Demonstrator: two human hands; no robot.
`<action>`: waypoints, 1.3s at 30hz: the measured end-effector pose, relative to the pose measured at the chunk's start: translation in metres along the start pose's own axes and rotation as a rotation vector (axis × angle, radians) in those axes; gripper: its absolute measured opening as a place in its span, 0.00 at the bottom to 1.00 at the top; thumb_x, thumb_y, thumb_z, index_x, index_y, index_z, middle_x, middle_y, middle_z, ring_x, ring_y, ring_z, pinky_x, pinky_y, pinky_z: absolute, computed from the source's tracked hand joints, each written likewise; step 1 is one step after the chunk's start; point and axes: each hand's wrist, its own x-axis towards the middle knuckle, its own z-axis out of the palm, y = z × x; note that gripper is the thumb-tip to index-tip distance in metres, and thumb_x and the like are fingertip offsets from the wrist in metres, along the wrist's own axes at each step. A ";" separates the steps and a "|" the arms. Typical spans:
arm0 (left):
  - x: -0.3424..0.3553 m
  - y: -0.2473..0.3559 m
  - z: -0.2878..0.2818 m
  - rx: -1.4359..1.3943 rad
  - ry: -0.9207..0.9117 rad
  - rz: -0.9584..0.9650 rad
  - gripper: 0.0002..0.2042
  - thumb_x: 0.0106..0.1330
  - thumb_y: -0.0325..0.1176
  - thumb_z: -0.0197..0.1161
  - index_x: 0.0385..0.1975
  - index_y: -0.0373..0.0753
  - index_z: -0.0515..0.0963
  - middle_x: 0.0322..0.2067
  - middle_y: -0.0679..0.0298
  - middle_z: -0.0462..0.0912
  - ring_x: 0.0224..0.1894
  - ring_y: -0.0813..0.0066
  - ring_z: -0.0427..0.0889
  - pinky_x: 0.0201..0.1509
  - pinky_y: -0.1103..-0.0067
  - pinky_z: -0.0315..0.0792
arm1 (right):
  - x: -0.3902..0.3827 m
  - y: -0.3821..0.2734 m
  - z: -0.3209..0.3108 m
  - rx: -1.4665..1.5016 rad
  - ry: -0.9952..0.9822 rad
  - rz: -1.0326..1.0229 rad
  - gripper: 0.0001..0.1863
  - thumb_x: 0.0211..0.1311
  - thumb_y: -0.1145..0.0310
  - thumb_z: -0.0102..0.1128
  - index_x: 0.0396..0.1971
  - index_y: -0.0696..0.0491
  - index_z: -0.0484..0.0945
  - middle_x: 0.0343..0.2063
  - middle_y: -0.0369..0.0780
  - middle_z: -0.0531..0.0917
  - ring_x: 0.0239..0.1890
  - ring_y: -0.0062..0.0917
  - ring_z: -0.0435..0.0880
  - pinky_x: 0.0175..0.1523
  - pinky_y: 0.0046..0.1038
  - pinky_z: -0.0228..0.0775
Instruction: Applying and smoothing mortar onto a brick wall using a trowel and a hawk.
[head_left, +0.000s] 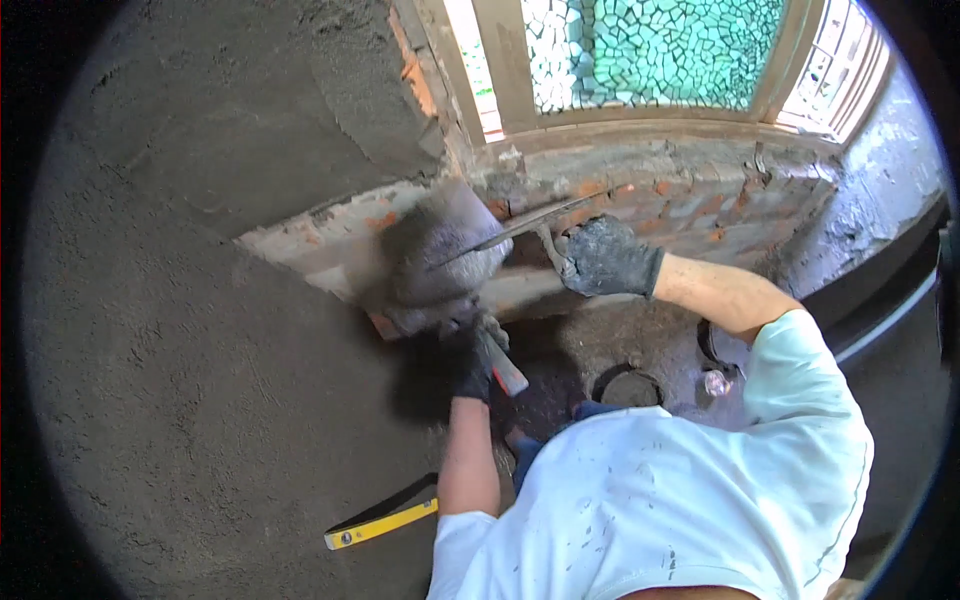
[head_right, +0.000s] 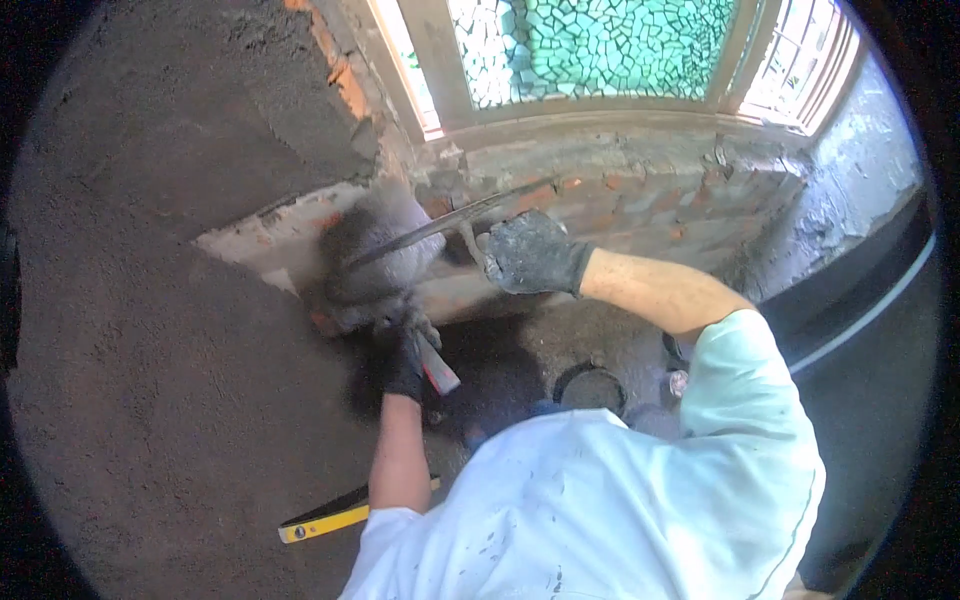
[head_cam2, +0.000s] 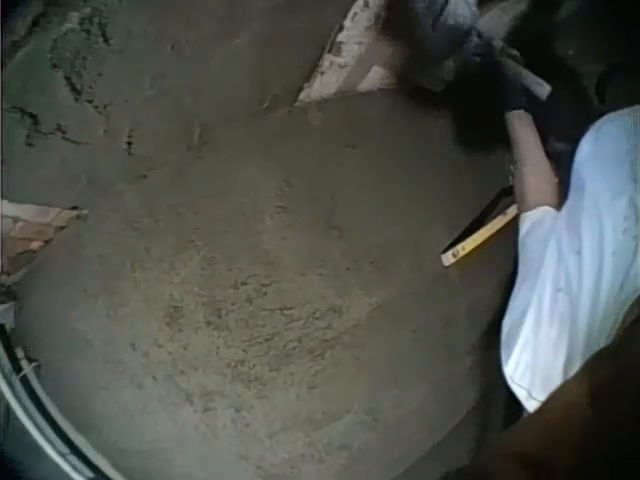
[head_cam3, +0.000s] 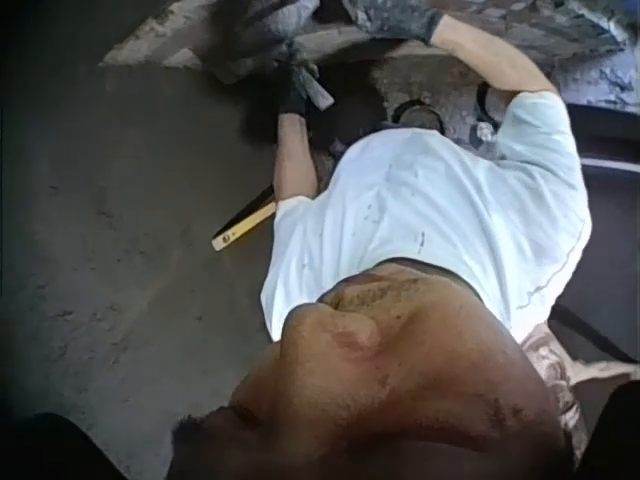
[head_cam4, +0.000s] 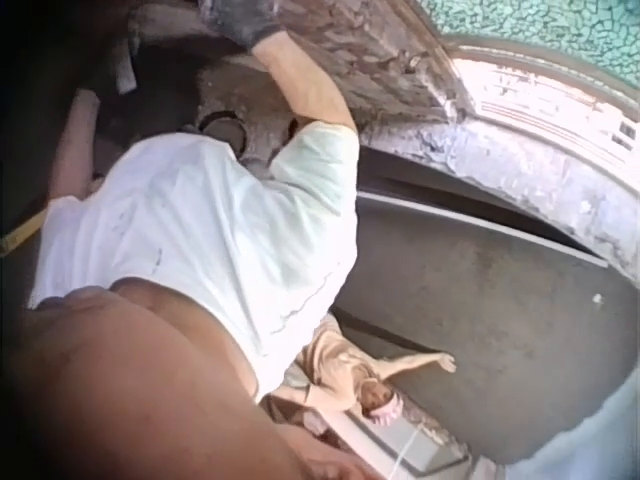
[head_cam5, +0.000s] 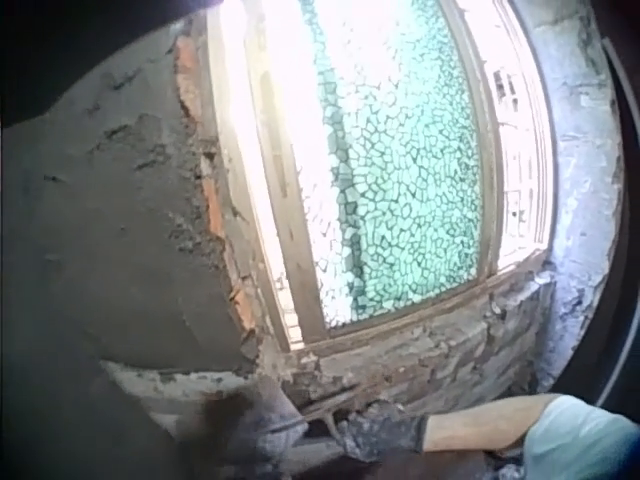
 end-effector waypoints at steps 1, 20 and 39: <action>-0.002 0.012 0.004 0.135 0.012 0.046 0.08 0.58 0.38 0.62 0.28 0.42 0.74 0.16 0.70 0.71 0.13 0.77 0.70 0.15 0.80 0.66 | 0.000 -0.011 -0.011 0.000 -0.012 0.005 0.11 0.51 0.64 0.49 0.25 0.57 0.75 0.17 0.45 0.78 0.19 0.38 0.79 0.28 0.40 0.73; -0.028 0.154 -0.084 0.436 -0.216 0.016 0.09 0.57 0.37 0.63 0.22 0.44 0.70 0.14 0.71 0.69 0.12 0.80 0.68 0.15 0.81 0.64 | 0.095 -0.119 -0.024 0.296 0.057 0.092 0.13 0.49 0.62 0.50 0.26 0.56 0.76 0.24 0.51 0.80 0.29 0.43 0.80 0.36 0.41 0.70; 0.004 0.213 -0.294 0.644 -0.182 -0.149 0.09 0.54 0.32 0.66 0.31 0.43 0.73 0.14 0.69 0.71 0.13 0.78 0.70 0.15 0.79 0.67 | 0.274 -0.207 0.119 0.022 0.359 0.010 0.18 0.52 0.57 0.55 0.37 0.54 0.77 0.34 0.47 0.79 0.38 0.45 0.78 0.46 0.43 0.68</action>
